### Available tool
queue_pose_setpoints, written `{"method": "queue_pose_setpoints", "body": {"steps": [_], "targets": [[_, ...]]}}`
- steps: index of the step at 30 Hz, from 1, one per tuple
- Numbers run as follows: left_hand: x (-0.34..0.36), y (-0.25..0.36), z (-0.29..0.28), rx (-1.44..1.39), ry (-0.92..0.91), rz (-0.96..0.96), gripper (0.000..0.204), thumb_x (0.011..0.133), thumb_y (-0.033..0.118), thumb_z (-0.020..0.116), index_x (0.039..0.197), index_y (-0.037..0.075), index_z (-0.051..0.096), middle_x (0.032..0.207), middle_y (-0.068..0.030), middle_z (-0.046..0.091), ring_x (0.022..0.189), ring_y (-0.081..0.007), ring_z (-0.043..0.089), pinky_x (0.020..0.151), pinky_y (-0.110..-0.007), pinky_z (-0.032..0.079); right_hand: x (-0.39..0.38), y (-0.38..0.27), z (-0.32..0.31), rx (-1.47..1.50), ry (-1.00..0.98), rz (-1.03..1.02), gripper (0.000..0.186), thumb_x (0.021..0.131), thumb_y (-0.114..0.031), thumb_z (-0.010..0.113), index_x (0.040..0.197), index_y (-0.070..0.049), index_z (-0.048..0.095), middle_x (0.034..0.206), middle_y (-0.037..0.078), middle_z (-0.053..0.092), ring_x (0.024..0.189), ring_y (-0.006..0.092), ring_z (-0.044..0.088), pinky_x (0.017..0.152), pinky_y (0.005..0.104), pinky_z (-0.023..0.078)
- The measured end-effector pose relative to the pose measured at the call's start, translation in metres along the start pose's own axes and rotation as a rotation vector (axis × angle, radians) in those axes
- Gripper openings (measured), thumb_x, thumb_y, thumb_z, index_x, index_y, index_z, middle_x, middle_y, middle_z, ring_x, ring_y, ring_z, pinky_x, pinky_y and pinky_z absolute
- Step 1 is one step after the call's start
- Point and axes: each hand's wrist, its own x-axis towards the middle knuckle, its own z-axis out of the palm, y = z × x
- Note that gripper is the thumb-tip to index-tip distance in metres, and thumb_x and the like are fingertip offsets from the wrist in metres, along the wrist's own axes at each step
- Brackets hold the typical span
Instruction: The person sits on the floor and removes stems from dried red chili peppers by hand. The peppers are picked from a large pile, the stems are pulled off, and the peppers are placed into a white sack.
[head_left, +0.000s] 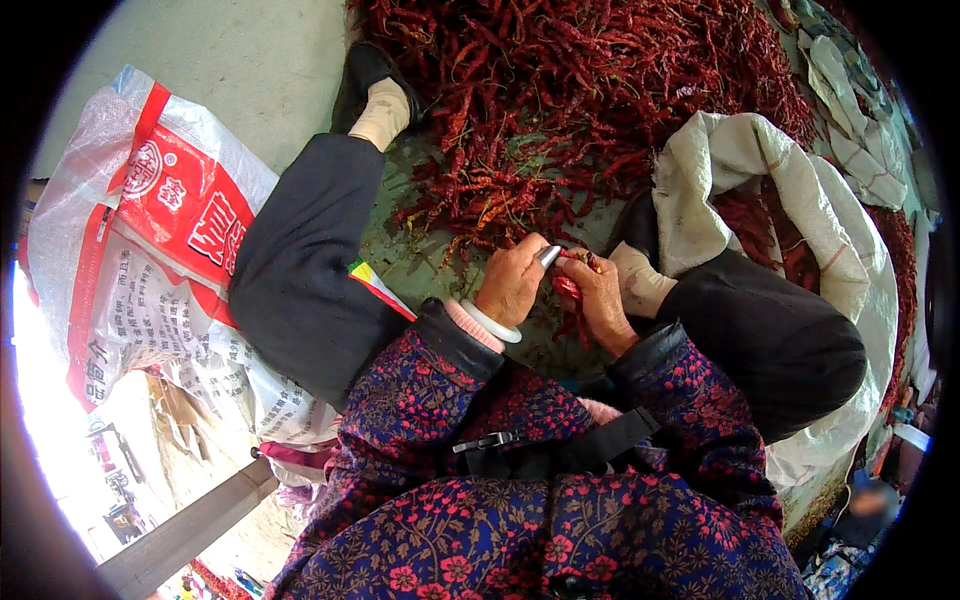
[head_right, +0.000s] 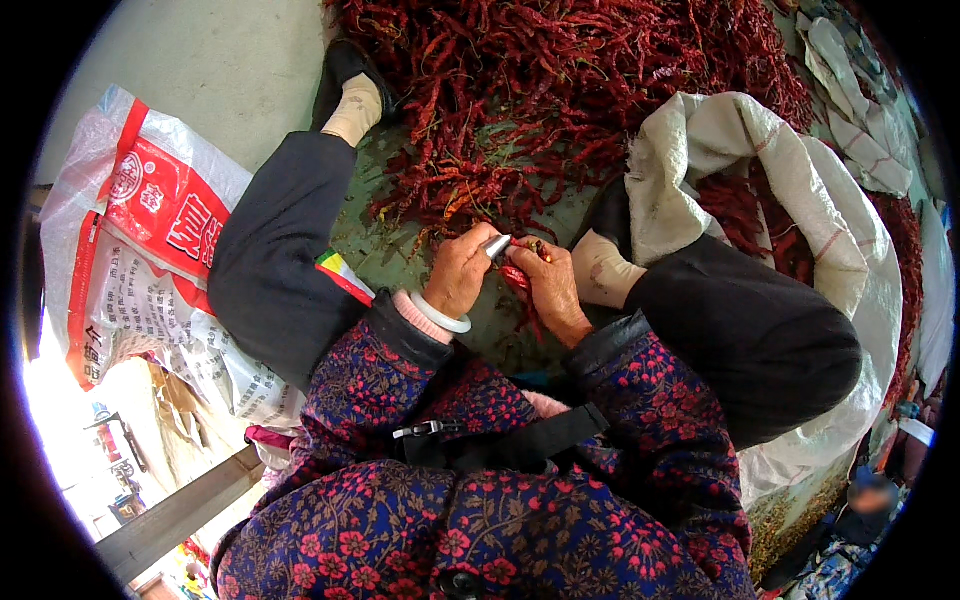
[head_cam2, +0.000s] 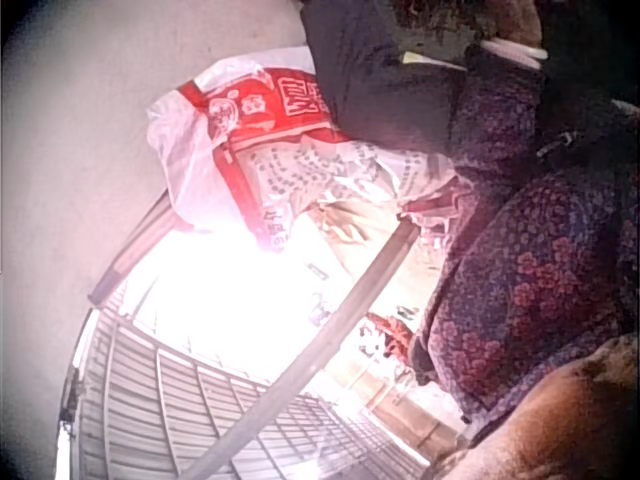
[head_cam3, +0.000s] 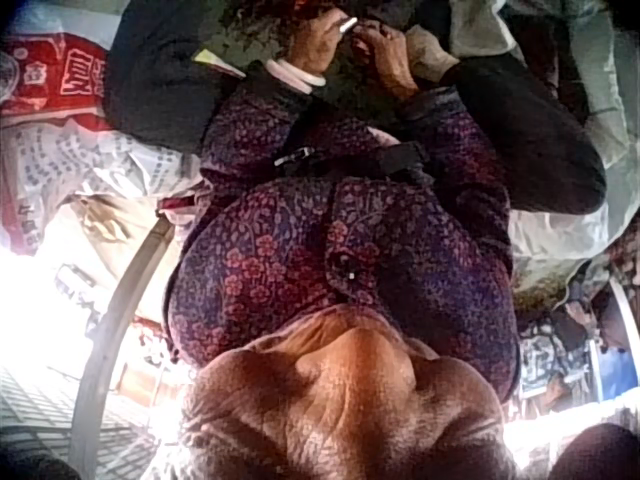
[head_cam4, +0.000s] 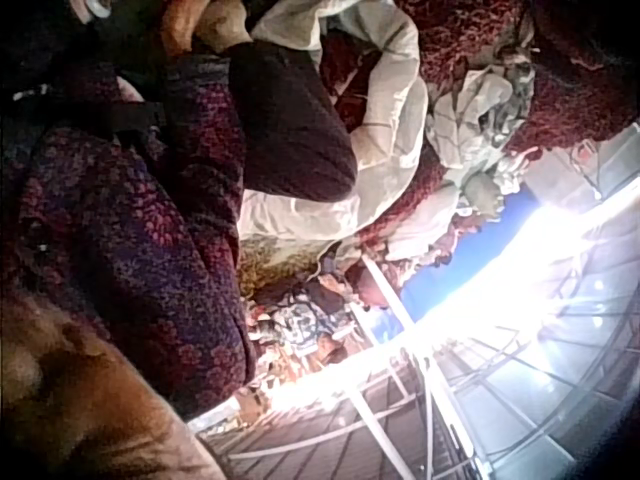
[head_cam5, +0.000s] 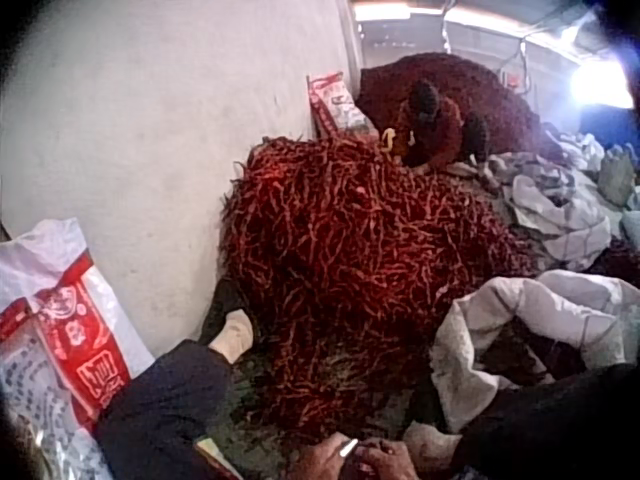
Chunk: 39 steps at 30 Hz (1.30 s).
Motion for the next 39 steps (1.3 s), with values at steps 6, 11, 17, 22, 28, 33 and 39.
{"method": "queue_pose_setpoints", "body": {"steps": [6, 11, 17, 22, 28, 33, 39], "targets": [[-0.002, -0.007, 0.008, 0.05, 0.087, -0.021, 0.014, 0.078, 0.007, 0.04, 0.079, 0.001, 0.053, 0.056, -0.0116, 0.045, 0.049, -0.0168, 0.041, 0.048, -0.032, 0.034, 0.003, 0.012, 0.005, -0.132, 0.12, -0.105, 0.015, 0.08, -0.012, 0.053, 0.077, 0.001, 0.058, 0.061, -0.002, 0.051, 0.054, 0.0055, 0.042, 0.047, 0.0235, 0.035], [0.0, -0.021, 0.016, 0.203, 0.194, 0.083, 0.014, 0.075, 0.006, 0.041, 0.077, -0.001, 0.053, 0.059, -0.0172, 0.049, 0.05, -0.0262, 0.047, 0.049, -0.037, 0.036, 0.003, 0.017, 0.008, -0.387, 0.172, -0.131, 0.019, 0.079, -0.014, 0.053, 0.075, 0.004, 0.056, 0.056, 0.007, 0.051, 0.053, 0.0091, 0.044, 0.05, 0.0277, 0.038], [0.003, -0.027, 0.013, 0.228, 0.129, 0.068, 0.014, 0.074, 0.006, 0.041, 0.072, -0.002, 0.053, 0.065, -0.0232, 0.051, 0.059, -0.0347, 0.052, 0.053, -0.04, 0.039, -0.003, 0.008, 0.007, -0.673, 0.109, -0.194, 0.02, 0.078, -0.016, 0.055, 0.074, 0.004, 0.056, 0.058, 0.013, 0.054, 0.051, 0.0123, 0.047, 0.048, 0.0308, 0.039], [0.022, -0.063, 0.002, 0.354, 0.13, -0.141, 0.015, 0.074, 0.005, 0.044, 0.075, -0.002, 0.057, 0.06, -0.0166, 0.053, 0.056, -0.0262, 0.05, 0.055, -0.038, 0.038, -0.03, 0.04, 0.029, -0.837, -0.485, -0.764, 0.01, 0.073, -0.01, 0.055, 0.077, -0.001, 0.055, 0.066, 0.014, 0.057, 0.055, 0.0232, 0.056, 0.051, 0.0336, 0.045], [0.025, -0.017, -0.029, -0.653, -0.011, -0.446, 0.017, 0.078, 0.006, 0.037, 0.082, 0.002, 0.053, 0.049, 0.0031, 0.036, 0.038, -0.0039, 0.029, 0.035, -0.022, 0.023, -0.009, -0.018, -0.016, 0.116, -0.042, -0.044, 0.01, 0.079, -0.006, 0.055, 0.087, 0.0, 0.057, 0.072, 0.006, 0.059, 0.059, 0.0089, 0.054, 0.048, 0.0178, 0.04], [0.003, -0.055, -0.005, 0.209, 0.03, 0.483, 0.025, 0.073, 0.01, 0.047, 0.096, 0.004, 0.055, 0.057, -0.0062, 0.048, 0.052, -0.0228, 0.05, 0.051, -0.032, 0.043, -0.021, -0.061, -0.014, 0.219, -0.189, -0.049, 0.011, 0.081, -0.011, 0.049, 0.085, -0.002, 0.054, 0.079, 0.013, 0.063, 0.059, 0.0116, 0.056, 0.041, 0.0187, 0.034], [-0.03, -0.056, 0.035, 0.785, -0.625, 0.366, 0.033, 0.068, 0.009, 0.055, 0.1, 0.007, 0.056, 0.094, -0.0094, 0.056, 0.092, -0.027, 0.053, 0.076, -0.036, 0.043, -0.009, -0.046, -0.033, 0.415, -0.117, 0.039, 0.012, 0.082, -0.011, 0.046, 0.088, -0.002, 0.052, 0.08, 0.014, 0.062, 0.067, 0.019, 0.06, 0.047, 0.0211, 0.04]]}}
